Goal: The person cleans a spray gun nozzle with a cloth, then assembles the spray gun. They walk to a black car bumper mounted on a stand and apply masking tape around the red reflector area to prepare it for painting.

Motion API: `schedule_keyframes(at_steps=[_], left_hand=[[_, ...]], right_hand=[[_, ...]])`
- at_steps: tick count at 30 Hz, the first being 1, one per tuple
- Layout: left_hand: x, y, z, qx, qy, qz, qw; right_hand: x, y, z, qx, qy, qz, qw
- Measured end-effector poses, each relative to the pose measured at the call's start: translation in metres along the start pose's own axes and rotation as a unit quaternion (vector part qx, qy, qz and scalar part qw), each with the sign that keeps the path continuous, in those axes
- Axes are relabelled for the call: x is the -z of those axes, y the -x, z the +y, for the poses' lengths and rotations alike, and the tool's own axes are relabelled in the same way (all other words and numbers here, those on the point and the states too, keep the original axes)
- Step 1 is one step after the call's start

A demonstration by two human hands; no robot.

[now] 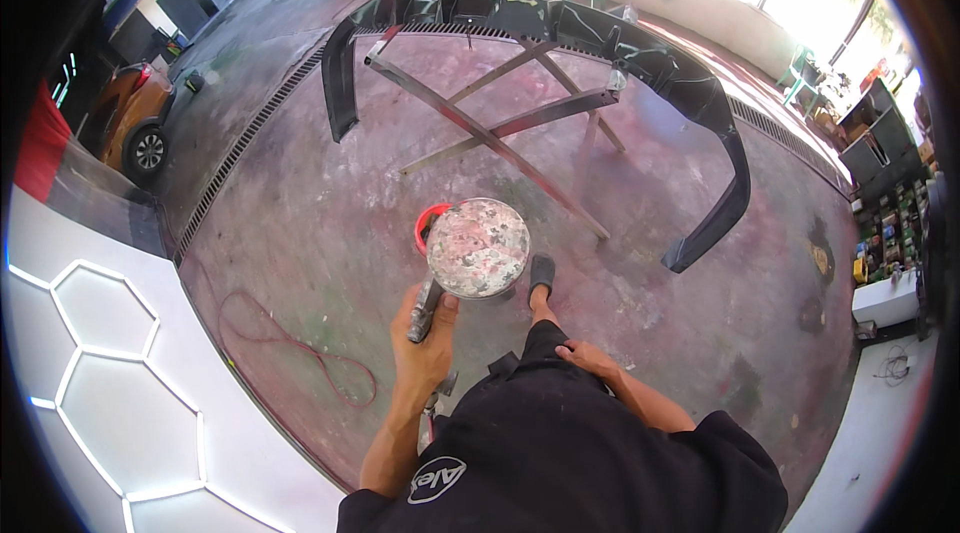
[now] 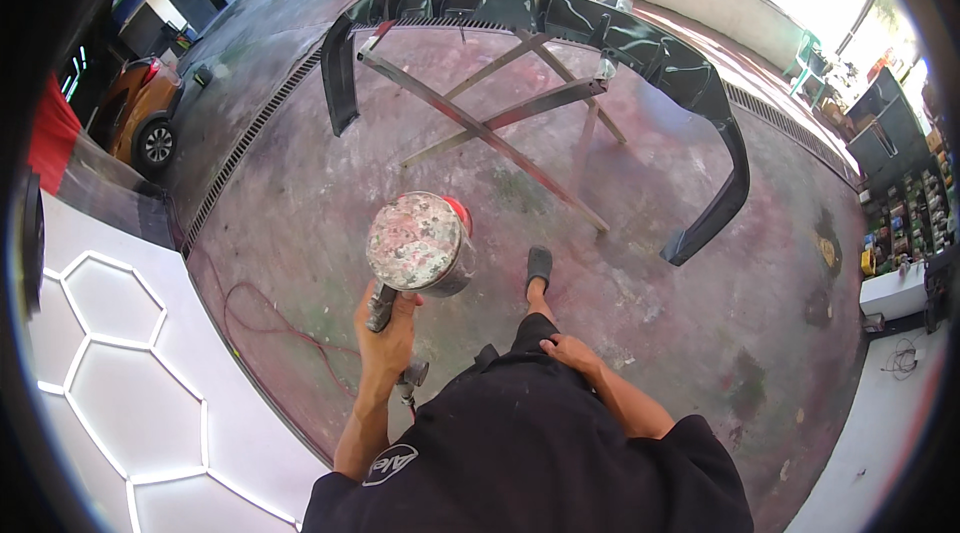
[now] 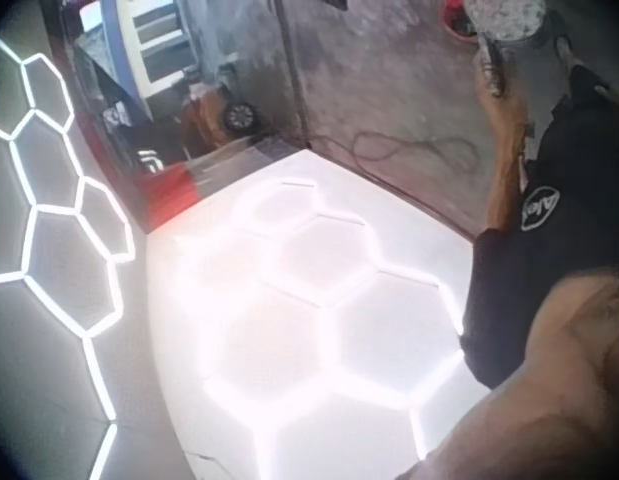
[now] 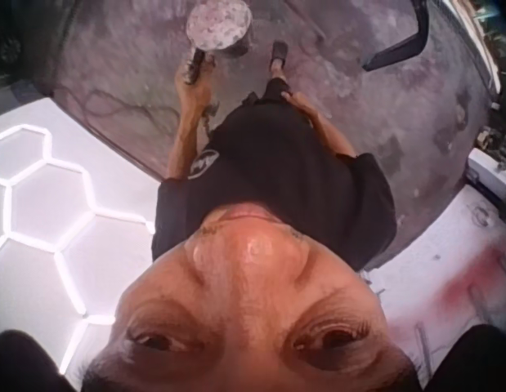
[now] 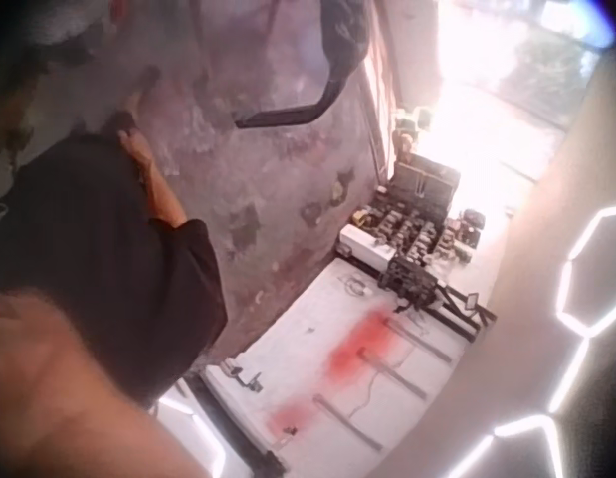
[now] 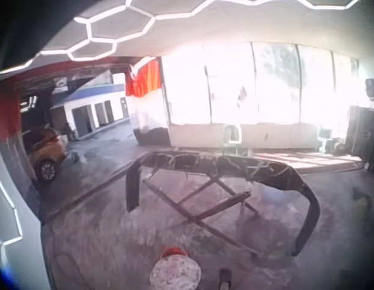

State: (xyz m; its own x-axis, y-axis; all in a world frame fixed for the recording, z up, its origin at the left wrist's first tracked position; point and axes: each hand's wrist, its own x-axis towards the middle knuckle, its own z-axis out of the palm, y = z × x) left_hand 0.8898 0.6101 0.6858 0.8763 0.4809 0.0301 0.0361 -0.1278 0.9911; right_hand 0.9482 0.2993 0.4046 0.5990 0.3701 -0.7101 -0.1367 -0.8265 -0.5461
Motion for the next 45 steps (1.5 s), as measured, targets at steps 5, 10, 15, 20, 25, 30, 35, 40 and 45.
schedule_keyframes(at_steps=[5,10,15,20,25,30,35,40,45], left_hand=[[-0.037,-0.126,0.003,0.074,0.037,0.013,0.996],[-0.097,-0.257,0.028,0.071,0.080,0.033,0.994],[-0.138,-0.355,0.042,0.088,0.060,0.031,0.994],[-0.169,-0.431,0.052,0.100,0.046,0.039,0.993],[-0.180,-0.491,0.047,0.115,0.032,0.042,0.992],[-0.173,-0.533,0.035,0.117,0.048,0.037,0.991],[-0.166,-0.559,0.015,0.143,0.056,0.013,0.988],[-0.167,-0.570,-0.008,0.169,0.034,-0.008,0.985],[-0.171,-0.569,-0.017,0.158,0.036,0.043,0.986]], right_hand=[[0.088,-0.075,-0.025,0.024,-0.049,0.056,0.997],[0.196,-0.138,-0.024,-0.023,-0.090,0.089,0.992],[0.270,-0.172,-0.016,-0.029,-0.102,0.133,0.985],[0.301,-0.199,-0.009,-0.044,-0.140,0.166,0.975],[0.311,-0.204,-0.016,-0.074,-0.147,0.172,0.971],[0.312,-0.218,-0.018,-0.094,-0.190,0.193,0.958],[0.323,-0.225,-0.044,-0.110,-0.186,0.185,0.959],[0.324,-0.246,-0.048,-0.102,-0.190,0.207,0.954],[0.334,-0.255,-0.056,-0.090,-0.161,0.177,0.967]])
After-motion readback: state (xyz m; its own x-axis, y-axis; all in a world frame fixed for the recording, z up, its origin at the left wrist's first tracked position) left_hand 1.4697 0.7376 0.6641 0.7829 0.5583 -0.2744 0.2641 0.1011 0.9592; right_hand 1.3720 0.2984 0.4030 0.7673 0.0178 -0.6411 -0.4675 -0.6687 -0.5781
